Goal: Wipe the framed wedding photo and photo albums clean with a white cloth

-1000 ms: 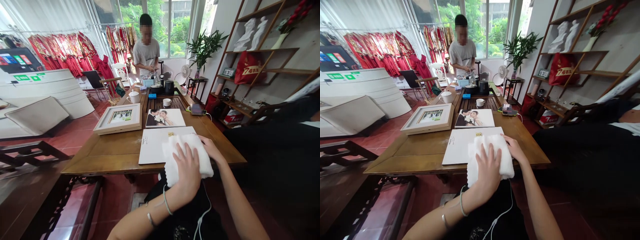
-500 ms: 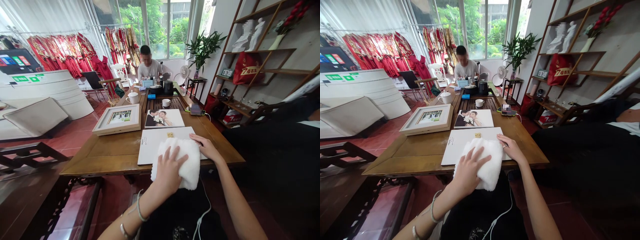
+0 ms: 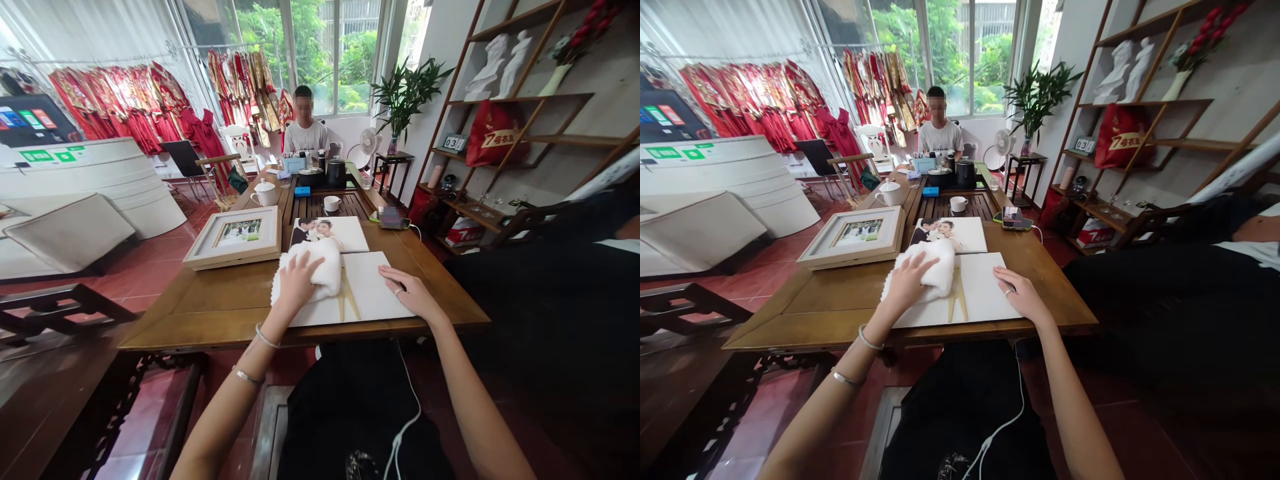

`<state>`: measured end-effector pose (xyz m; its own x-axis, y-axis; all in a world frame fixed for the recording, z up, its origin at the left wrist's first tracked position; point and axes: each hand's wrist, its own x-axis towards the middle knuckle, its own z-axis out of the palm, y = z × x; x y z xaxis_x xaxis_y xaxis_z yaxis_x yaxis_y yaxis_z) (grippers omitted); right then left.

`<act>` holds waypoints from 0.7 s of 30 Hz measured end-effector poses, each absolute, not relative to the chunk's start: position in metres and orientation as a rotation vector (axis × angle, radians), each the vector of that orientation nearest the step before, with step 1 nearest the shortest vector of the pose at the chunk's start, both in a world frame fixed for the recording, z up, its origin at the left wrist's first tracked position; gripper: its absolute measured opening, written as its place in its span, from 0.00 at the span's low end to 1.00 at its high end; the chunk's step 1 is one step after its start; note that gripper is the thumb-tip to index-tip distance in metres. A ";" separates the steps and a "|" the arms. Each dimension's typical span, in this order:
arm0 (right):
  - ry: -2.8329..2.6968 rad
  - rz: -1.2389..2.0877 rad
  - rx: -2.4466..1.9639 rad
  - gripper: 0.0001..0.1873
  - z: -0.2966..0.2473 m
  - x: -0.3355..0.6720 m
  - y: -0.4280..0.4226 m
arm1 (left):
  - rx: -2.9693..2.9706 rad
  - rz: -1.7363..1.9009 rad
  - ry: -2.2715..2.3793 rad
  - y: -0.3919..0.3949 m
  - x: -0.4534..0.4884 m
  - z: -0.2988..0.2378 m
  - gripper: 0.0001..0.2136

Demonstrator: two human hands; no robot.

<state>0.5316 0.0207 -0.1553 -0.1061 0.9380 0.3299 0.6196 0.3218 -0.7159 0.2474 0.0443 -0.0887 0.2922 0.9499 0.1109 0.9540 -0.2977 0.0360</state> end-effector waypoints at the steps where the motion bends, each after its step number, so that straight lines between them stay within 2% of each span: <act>1: -1.821 0.525 -1.382 0.19 -0.156 0.532 0.021 | -2.468 -0.171 -1.864 0.050 0.240 -0.089 0.28; 11: -1.839 0.515 -1.370 0.20 -0.157 0.534 0.022 | -2.567 -0.175 -1.736 0.067 0.221 -0.088 0.30; 15: -1.830 0.514 -1.368 0.19 -0.158 0.534 0.021 | -2.556 -0.146 -1.742 0.033 0.226 -0.087 0.30; 21: -1.796 0.530 -1.351 0.18 -0.157 0.533 0.020 | -2.525 -0.106 -1.771 -0.048 0.228 -0.093 0.36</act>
